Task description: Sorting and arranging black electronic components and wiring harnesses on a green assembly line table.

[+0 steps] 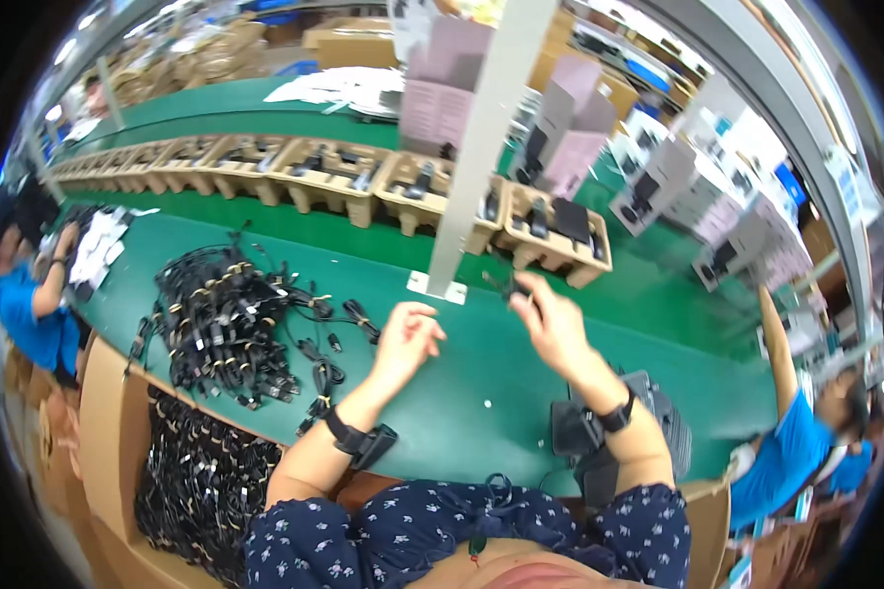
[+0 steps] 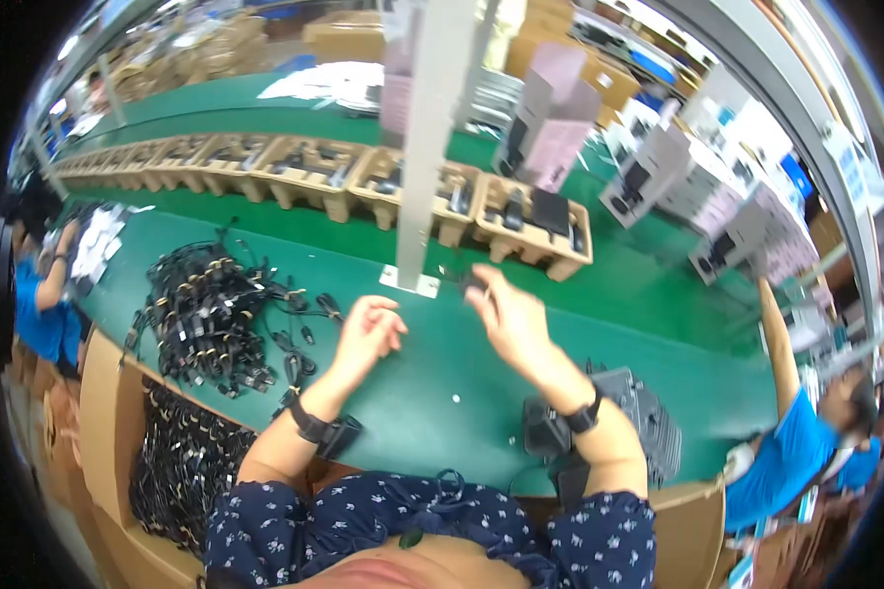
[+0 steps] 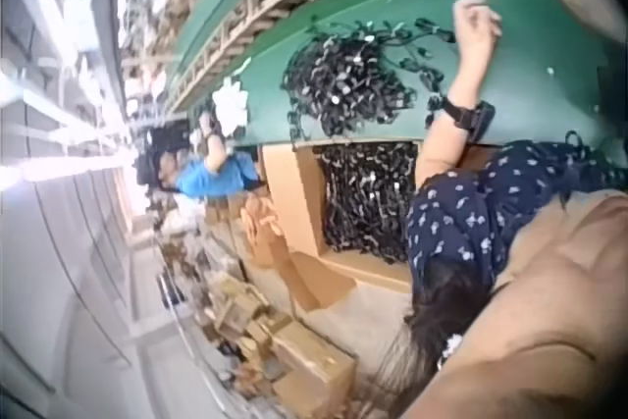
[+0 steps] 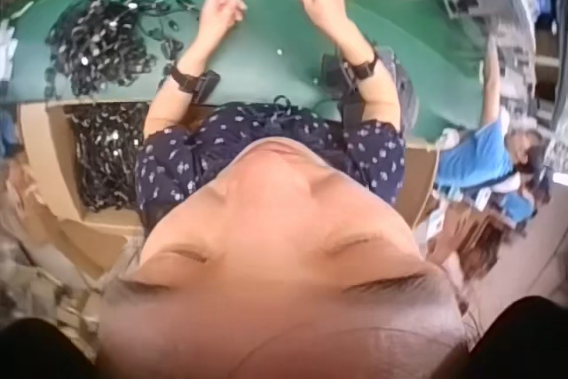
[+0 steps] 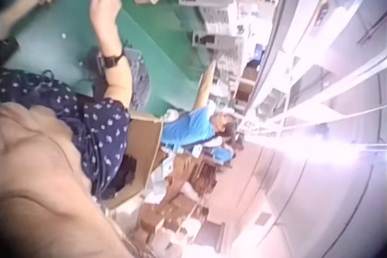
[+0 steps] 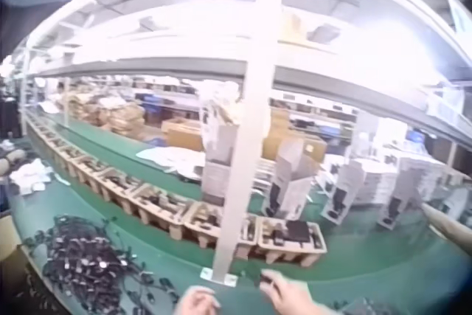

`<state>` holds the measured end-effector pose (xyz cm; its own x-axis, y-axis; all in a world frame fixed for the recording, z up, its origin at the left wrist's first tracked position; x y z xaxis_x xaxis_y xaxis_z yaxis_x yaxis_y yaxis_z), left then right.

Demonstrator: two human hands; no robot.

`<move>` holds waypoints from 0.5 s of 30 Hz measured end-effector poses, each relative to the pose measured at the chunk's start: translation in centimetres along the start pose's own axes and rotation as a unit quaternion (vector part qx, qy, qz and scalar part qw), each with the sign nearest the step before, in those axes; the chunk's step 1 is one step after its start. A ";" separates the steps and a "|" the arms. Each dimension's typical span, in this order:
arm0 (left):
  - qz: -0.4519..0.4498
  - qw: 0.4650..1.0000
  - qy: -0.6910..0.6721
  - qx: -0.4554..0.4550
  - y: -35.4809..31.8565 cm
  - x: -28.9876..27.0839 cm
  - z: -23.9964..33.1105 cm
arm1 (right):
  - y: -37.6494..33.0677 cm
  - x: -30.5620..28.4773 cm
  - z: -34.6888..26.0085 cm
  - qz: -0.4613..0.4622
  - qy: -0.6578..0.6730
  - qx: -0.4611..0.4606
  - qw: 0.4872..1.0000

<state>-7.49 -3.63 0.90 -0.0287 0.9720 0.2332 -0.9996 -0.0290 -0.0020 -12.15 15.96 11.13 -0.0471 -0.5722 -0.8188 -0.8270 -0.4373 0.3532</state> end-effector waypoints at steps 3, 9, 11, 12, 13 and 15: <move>0.036 0.998 0.047 0.037 0.7 -2.5 -2.4 | 3.7 -2.5 2.7 0.060 -0.133 0.026 0.989; -0.008 0.994 0.109 -0.008 0.9 -0.9 -5.6 | 11.8 -3.6 7.7 0.056 -0.209 0.081 0.973; -0.020 0.992 0.121 -0.019 0.4 -0.8 -5.9 | 14.3 -2.5 8.6 -0.032 -0.218 0.152 0.964; -0.017 0.991 0.132 -0.015 0.3 -0.8 -5.6 | 15.4 -2.4 9.1 -0.031 -0.222 0.157 0.962; -0.014 0.989 0.144 -0.010 0.2 -0.7 -5.3 | 16.6 -1.9 10.0 -0.087 -0.253 0.171 0.948; -0.009 0.987 0.162 0.002 -0.1 -0.9 -4.8 | 18.7 -0.9 11.5 -0.145 -0.281 0.187 0.930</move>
Point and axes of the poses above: each hand's wrist, its own y-axis towards the middle knuckle, its own x-axis out of the palm, z = x × y, the point moved 5 cm from there along y, towards the middle knuckle, and after that the axes turned 2 degrees about -x, right-handed, at the moved point
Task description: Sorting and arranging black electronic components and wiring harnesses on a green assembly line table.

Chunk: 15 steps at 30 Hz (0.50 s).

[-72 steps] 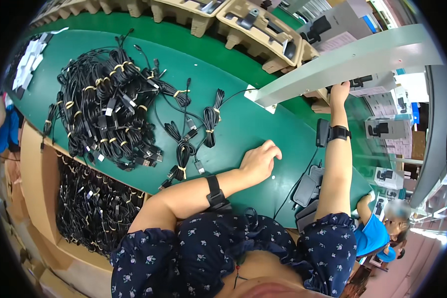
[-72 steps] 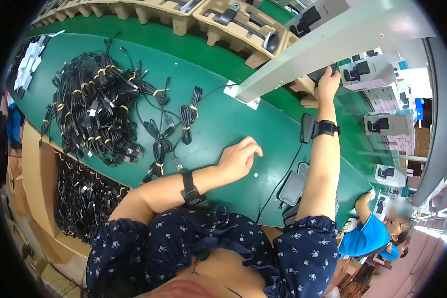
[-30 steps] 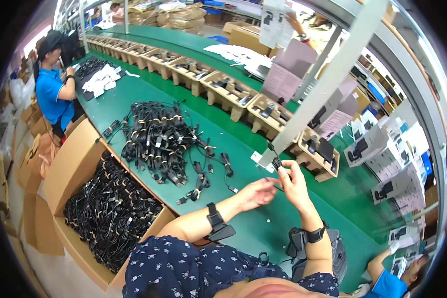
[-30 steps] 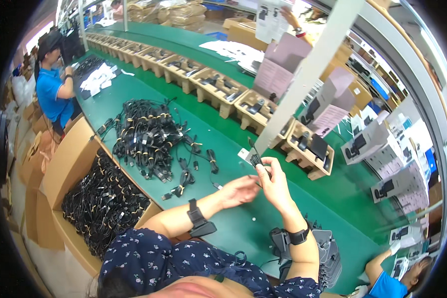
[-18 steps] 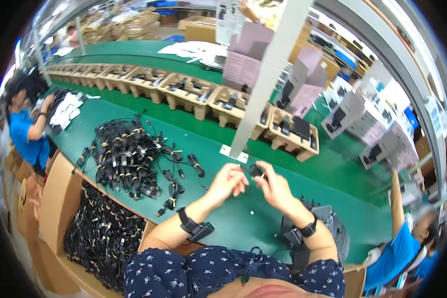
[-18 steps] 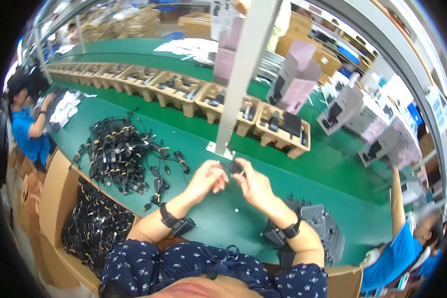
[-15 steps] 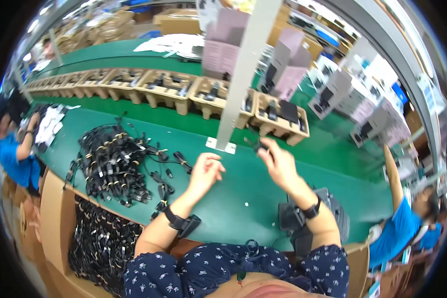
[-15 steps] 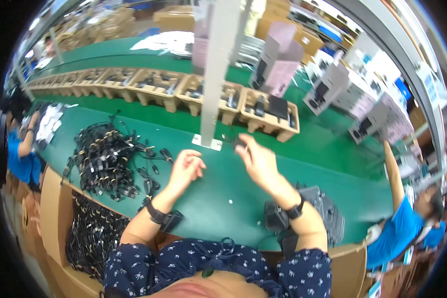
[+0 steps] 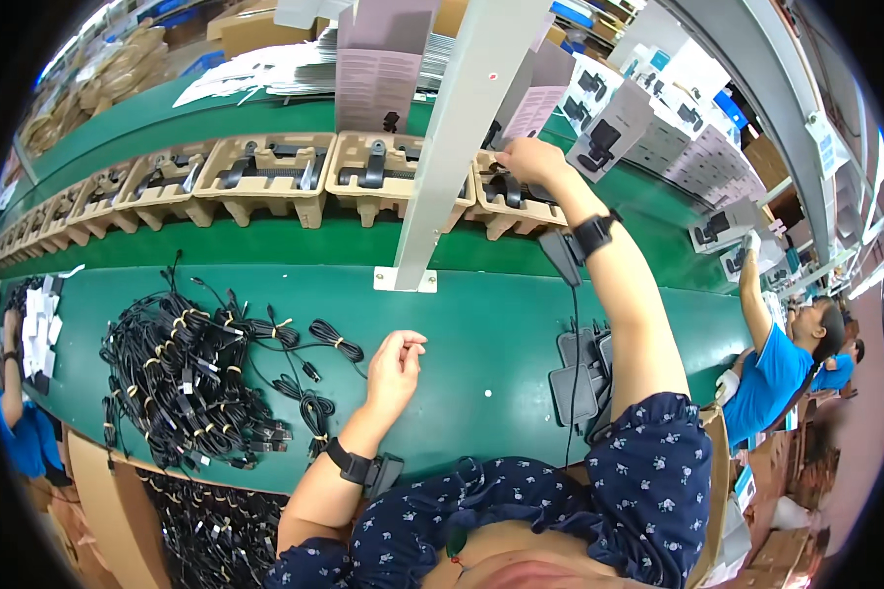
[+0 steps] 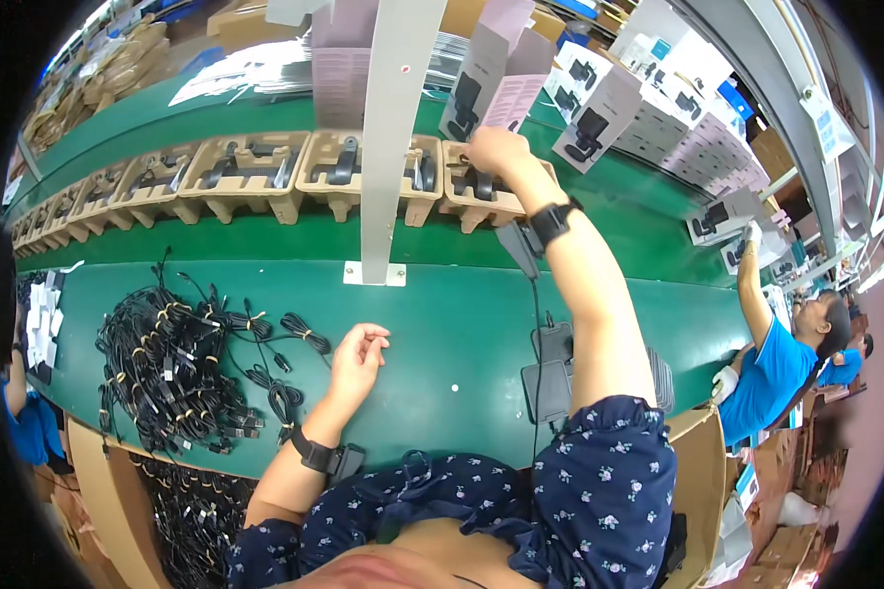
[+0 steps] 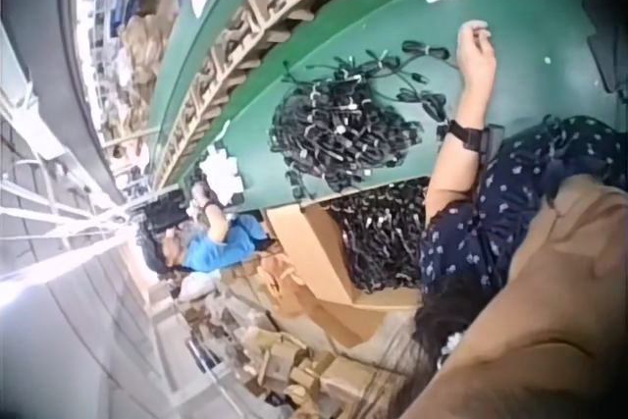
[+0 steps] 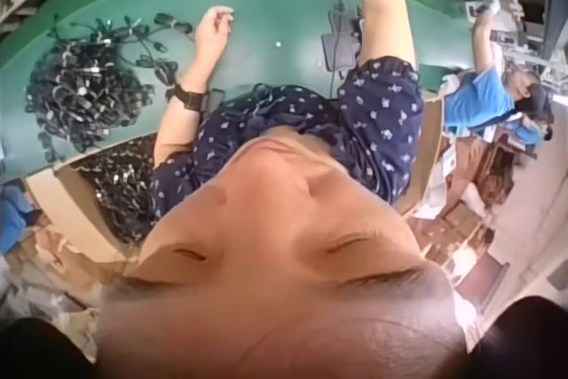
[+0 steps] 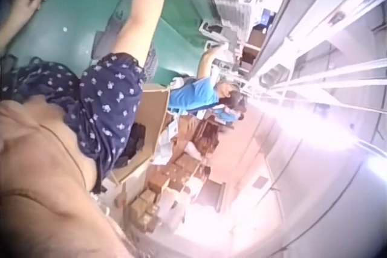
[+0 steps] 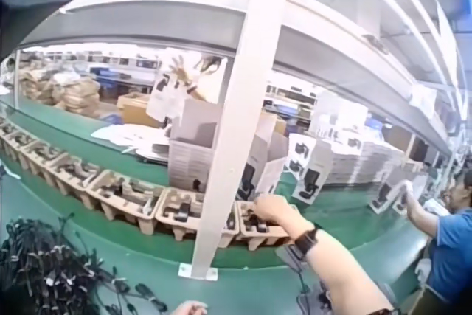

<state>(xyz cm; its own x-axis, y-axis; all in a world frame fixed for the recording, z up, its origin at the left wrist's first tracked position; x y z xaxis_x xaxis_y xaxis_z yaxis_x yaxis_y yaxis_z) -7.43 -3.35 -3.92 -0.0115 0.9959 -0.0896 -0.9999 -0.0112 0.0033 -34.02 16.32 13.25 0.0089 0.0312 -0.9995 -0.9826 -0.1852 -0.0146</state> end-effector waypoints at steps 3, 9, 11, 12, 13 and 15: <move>0.012 0.999 0.041 0.032 0.0 -0.1 0.2 | 2.5 0.4 -0.1 -0.058 -0.071 0.012 0.996; 0.007 0.995 0.080 0.058 0.6 0.2 0.9 | 4.8 2.7 -0.3 -0.102 -0.250 -0.008 0.963; 0.000 0.995 0.084 0.061 0.3 0.2 0.8 | 4.3 2.6 -1.4 -0.030 -0.229 -0.014 0.973; 0.006 0.995 0.072 0.066 0.2 0.1 0.8 | 4.4 3.2 -1.1 0.006 -0.173 -0.005 0.985; 0.012 0.996 0.060 0.069 0.1 0.0 0.6 | 4.3 3.8 -1.3 0.060 -0.124 0.018 0.990; 0.000 0.996 0.048 0.078 -0.7 -0.2 1.0 | 4.7 5.8 -1.5 0.184 0.010 0.113 0.976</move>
Point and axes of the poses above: each hand's wrist, its own y-axis towards the middle knuckle, its own x-axis out of the palm, z = x × y, the point moved 5 cm from there along y, towards the middle knuckle, and after that the axes turned 2 degrees about -x, right-handed, at the moved point
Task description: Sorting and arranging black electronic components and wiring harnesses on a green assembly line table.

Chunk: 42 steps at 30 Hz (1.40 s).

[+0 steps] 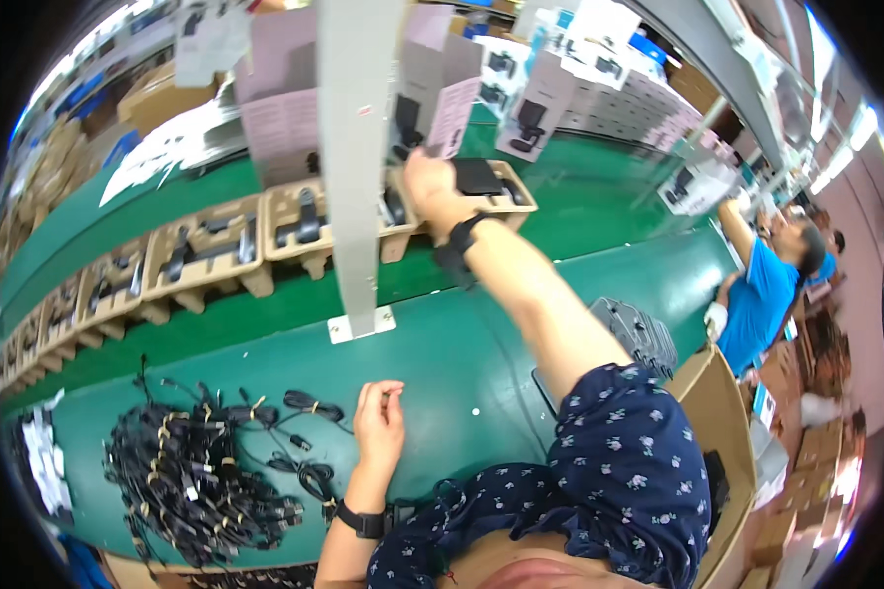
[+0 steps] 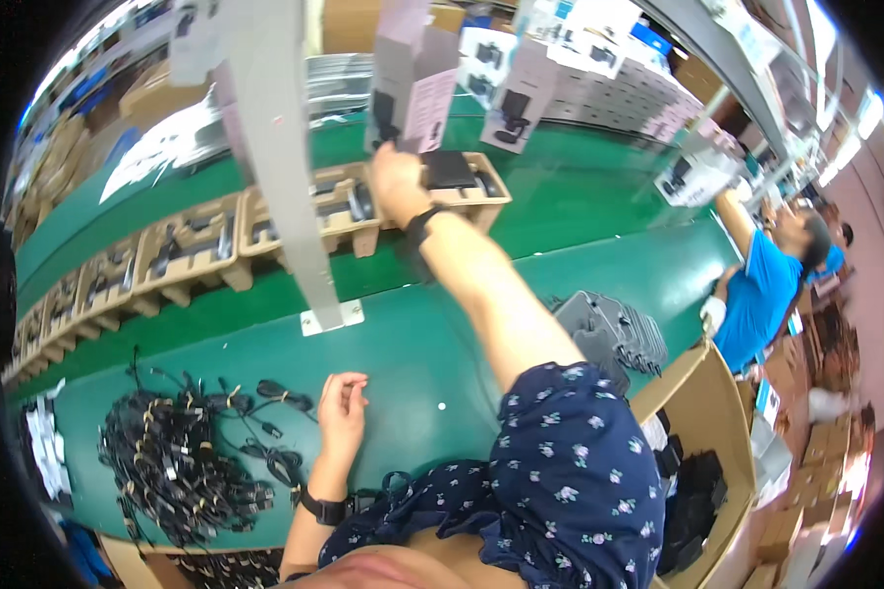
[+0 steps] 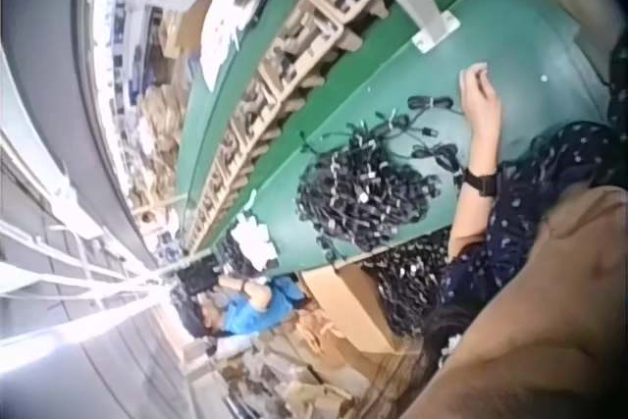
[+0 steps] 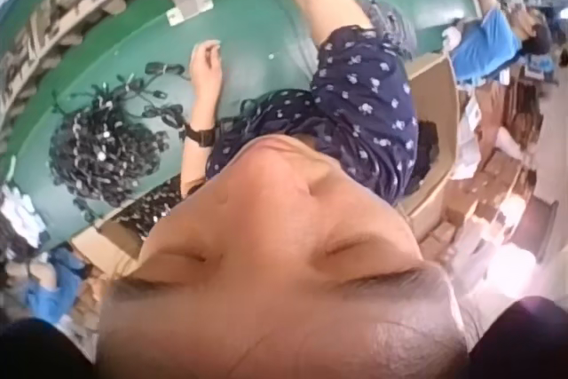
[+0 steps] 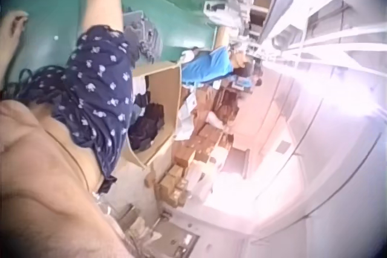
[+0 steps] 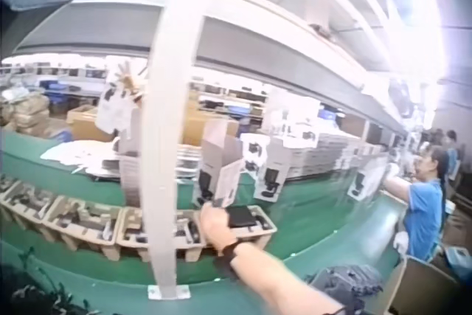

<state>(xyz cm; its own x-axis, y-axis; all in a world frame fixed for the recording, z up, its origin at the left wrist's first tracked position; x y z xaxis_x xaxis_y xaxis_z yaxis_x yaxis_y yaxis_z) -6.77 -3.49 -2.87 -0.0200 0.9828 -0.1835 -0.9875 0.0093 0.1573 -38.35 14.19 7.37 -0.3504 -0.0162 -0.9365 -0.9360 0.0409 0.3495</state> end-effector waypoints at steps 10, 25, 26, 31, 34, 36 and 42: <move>-0.053 0.998 0.033 -0.025 -0.1 0.7 -0.1 | -2.8 2.3 1.2 0.046 0.148 0.007 0.988; -0.070 0.996 0.019 -0.047 0.5 0.7 -0.8 | -1.5 5.8 4.5 -0.184 0.194 -0.132 0.955; -0.080 0.995 0.015 -0.050 0.7 1.2 -0.7 | -1.7 5.7 6.4 -0.275 0.160 -0.175 0.932; -0.075 0.995 0.040 -0.049 0.2 0.7 -1.0 | -4.6 2.5 5.5 -0.276 0.206 -0.147 0.927; -0.082 0.995 0.037 -0.045 0.2 0.9 -0.8 | -5.4 1.0 6.4 0.138 0.267 -0.029 0.953; -0.084 0.995 0.040 -0.045 0.4 1.0 -0.6 | -6.2 1.1 6.3 0.183 0.232 0.032 0.955; -0.074 0.995 0.045 -0.043 0.6 0.7 -1.5 | -6.7 0.3 5.5 0.030 -0.041 -0.155 0.987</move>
Point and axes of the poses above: each hand's wrist, its own y-axis towards the middle knuckle, its own x-axis out of the palm, z = x × y, the point moved 5 cm from there along y, towards the middle knuckle, and after that the axes turned 2 degrees about -x, right-handed, at the moved point
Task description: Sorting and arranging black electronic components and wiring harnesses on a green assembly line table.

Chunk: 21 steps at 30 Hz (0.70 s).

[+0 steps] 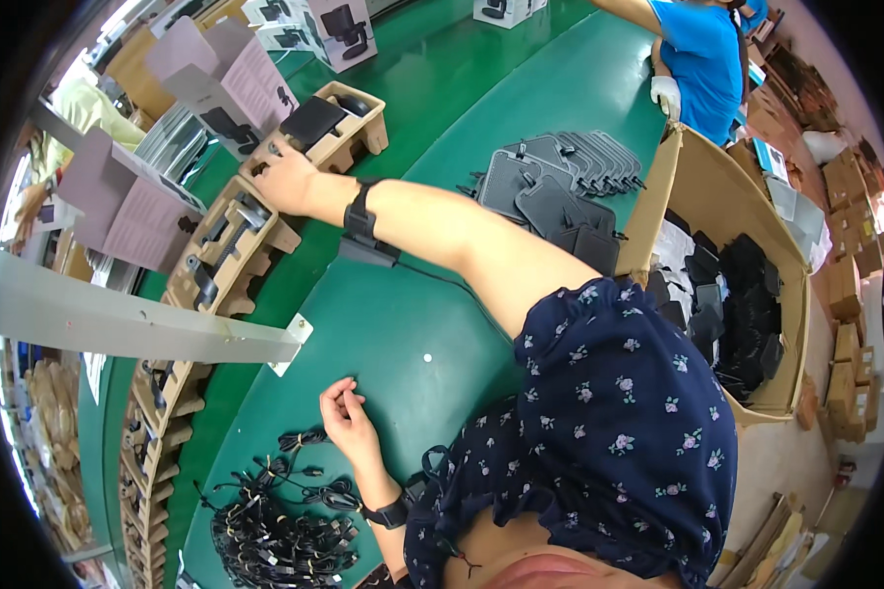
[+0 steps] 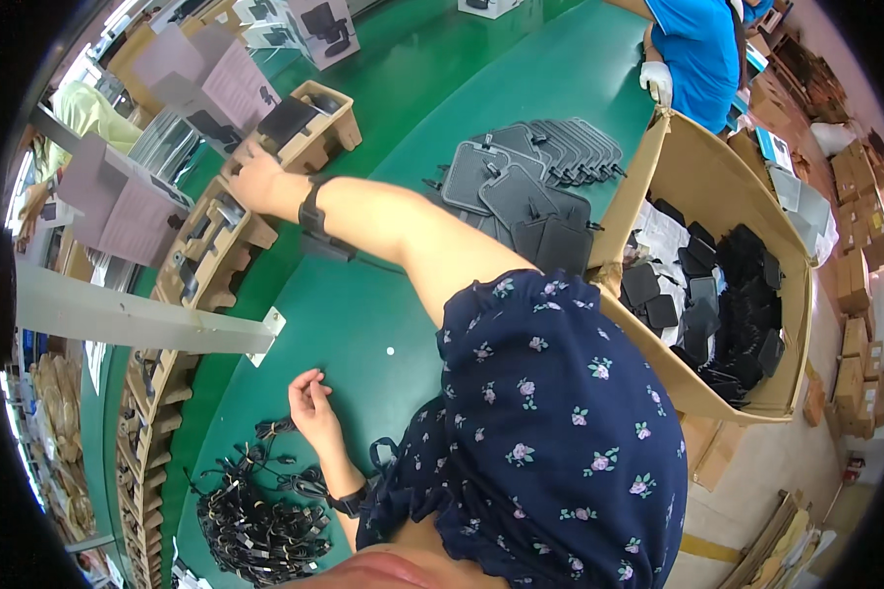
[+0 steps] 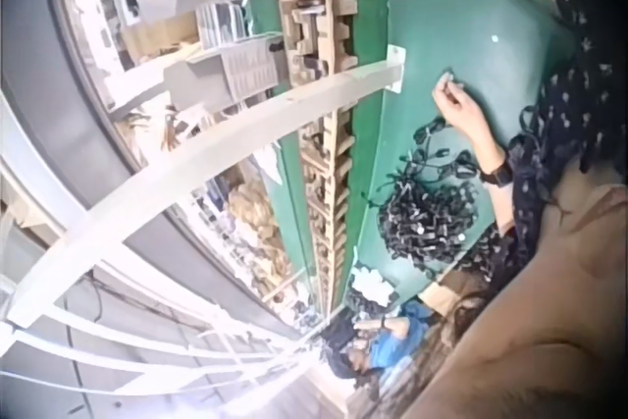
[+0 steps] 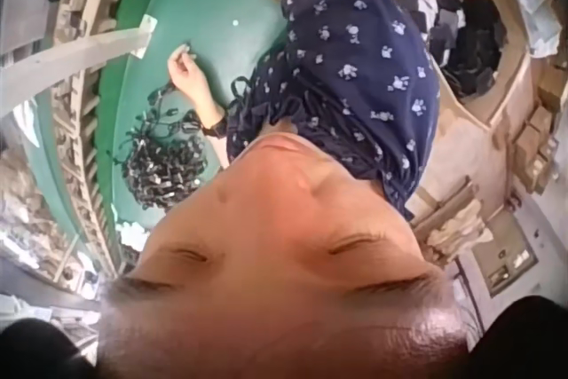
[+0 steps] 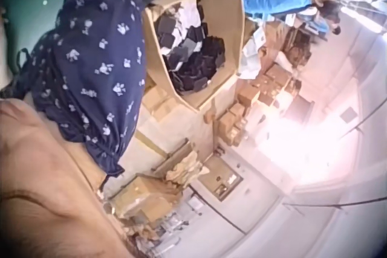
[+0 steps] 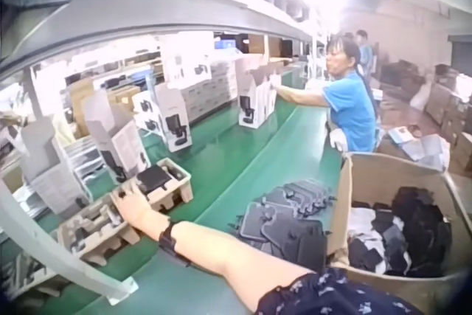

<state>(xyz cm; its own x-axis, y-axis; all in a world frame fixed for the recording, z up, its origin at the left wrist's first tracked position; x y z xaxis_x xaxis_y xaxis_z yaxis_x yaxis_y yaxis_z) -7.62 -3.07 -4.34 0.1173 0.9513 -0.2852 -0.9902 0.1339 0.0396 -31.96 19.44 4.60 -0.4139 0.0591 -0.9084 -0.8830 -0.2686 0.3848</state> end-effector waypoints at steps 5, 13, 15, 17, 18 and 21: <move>-0.013 1.000 0.002 -0.008 0.3 -0.2 0.3 | -1.9 -1.2 2.4 0.084 0.115 0.004 0.990; -0.015 1.000 -0.017 -0.013 0.0 -0.9 0.1 | -13.1 -12.5 9.0 -0.176 0.069 0.044 0.981; -0.014 1.000 0.009 0.006 -0.1 -1.2 0.5 | -17.4 -13.8 11.2 -0.234 -0.029 0.066 0.970; -0.015 1.000 0.008 0.003 -0.1 -1.3 0.4 | -22.0 -14.4 12.5 -0.280 -0.050 0.119 0.951; -0.018 1.000 0.009 0.005 -0.1 -1.1 0.5 | -24.3 -14.8 12.9 -0.298 -0.030 0.138 0.944; -0.018 1.000 0.011 0.003 0.1 -1.4 0.1 | -29.4 -15.3 11.3 -0.236 -0.044 0.092 0.966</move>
<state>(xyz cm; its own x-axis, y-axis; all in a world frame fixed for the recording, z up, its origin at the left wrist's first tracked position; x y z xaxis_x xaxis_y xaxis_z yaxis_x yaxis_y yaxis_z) -7.88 -4.37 -3.88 0.1515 0.9396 -0.3070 -0.9848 0.1703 0.0353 -2.19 37.28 9.06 0.0343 0.2177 -0.9754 -0.9991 -0.0168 -0.0389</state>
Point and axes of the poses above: each hand's wrist, its own y-axis towards the middle knuckle, its own x-axis out of the palm, z = x × y, the point moved 5 cm from there along y, towards the middle knuckle, and after that the axes turned 2 degrees about -x, right-handed, at the moved point
